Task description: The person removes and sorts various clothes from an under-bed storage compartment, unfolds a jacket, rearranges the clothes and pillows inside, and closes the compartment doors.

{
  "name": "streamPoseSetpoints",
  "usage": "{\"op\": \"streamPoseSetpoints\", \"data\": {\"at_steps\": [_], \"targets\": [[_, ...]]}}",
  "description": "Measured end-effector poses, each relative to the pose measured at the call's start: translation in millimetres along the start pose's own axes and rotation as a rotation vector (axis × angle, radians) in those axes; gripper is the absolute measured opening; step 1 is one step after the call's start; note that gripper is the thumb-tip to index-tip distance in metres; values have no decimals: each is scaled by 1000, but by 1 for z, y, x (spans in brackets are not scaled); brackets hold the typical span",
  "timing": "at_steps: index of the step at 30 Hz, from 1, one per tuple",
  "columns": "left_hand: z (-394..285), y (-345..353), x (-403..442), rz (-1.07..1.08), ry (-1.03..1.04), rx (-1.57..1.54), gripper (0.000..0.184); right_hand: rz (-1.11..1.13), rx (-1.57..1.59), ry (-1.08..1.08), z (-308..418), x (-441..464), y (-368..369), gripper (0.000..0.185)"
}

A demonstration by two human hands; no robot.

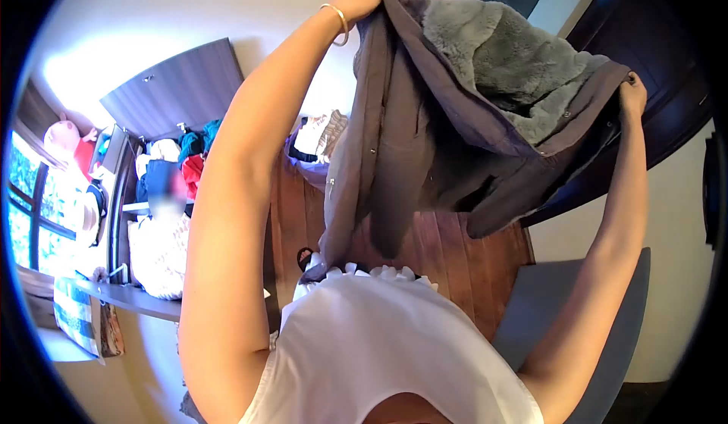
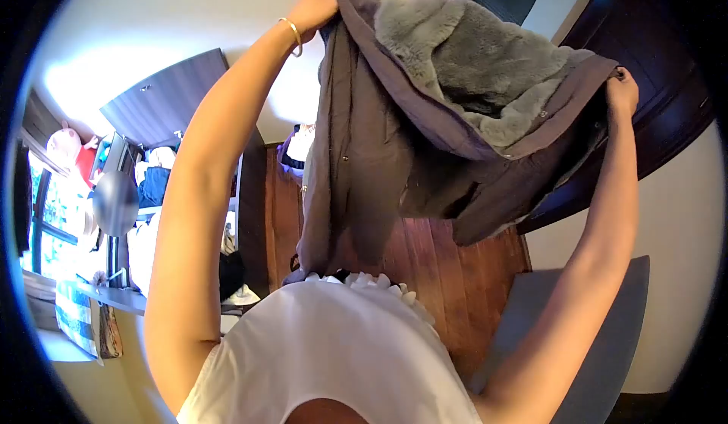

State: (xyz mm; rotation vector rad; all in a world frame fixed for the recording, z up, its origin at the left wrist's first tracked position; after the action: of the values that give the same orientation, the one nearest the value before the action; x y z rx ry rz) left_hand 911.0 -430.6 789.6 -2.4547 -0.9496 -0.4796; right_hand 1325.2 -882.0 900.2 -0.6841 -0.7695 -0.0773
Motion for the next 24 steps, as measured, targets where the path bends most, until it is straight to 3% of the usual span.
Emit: {"op": "streamPoseSetpoints", "data": {"at_steps": [4,5,8,9,10,11,13,15,17,23,24], "targets": [[2,27,-12,188,-134,-150,31,-126,201,-96,-25,44,-23,33],[-4,40,-22,260,-154,-197,32,-25,341,6,-31,40,-26,32],[-44,92,-72,652,163,-2,54,-64,644,-59,-64,67,-47,28],[-45,120,-103,883,137,-68,62,-48,833,-93,-74,76,-47,26],[-52,143,-131,957,251,0,63,-36,858,-110,-66,68,-52,25],[-41,171,-163,1117,210,3,61,-17,774,-133,-46,49,-55,25],[-67,204,-220,1115,335,27,48,73,450,-176,4,10,-59,24],[-86,217,-255,726,596,407,36,138,249,-244,41,-17,-57,24],[-99,237,-292,615,576,185,29,-105,333,-586,36,-29,-76,27],[-114,289,-305,550,658,-156,36,-130,-39,-575,138,-85,-113,13],[-102,310,-303,669,546,-319,50,-130,-138,-575,163,-103,-118,15]]}}
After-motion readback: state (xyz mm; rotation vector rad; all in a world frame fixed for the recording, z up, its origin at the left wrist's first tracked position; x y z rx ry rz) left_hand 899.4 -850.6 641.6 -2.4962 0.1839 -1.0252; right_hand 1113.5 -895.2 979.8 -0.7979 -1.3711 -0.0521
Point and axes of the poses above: each hand's wrist, its own x-axis towards the middle knuckle, its own y-axis out of the palm, z = x × y, the point moved 10 cm from there along x, towards the middle knuckle, and after that the axes turned 5 degrees about x, right-handed, at the moved point
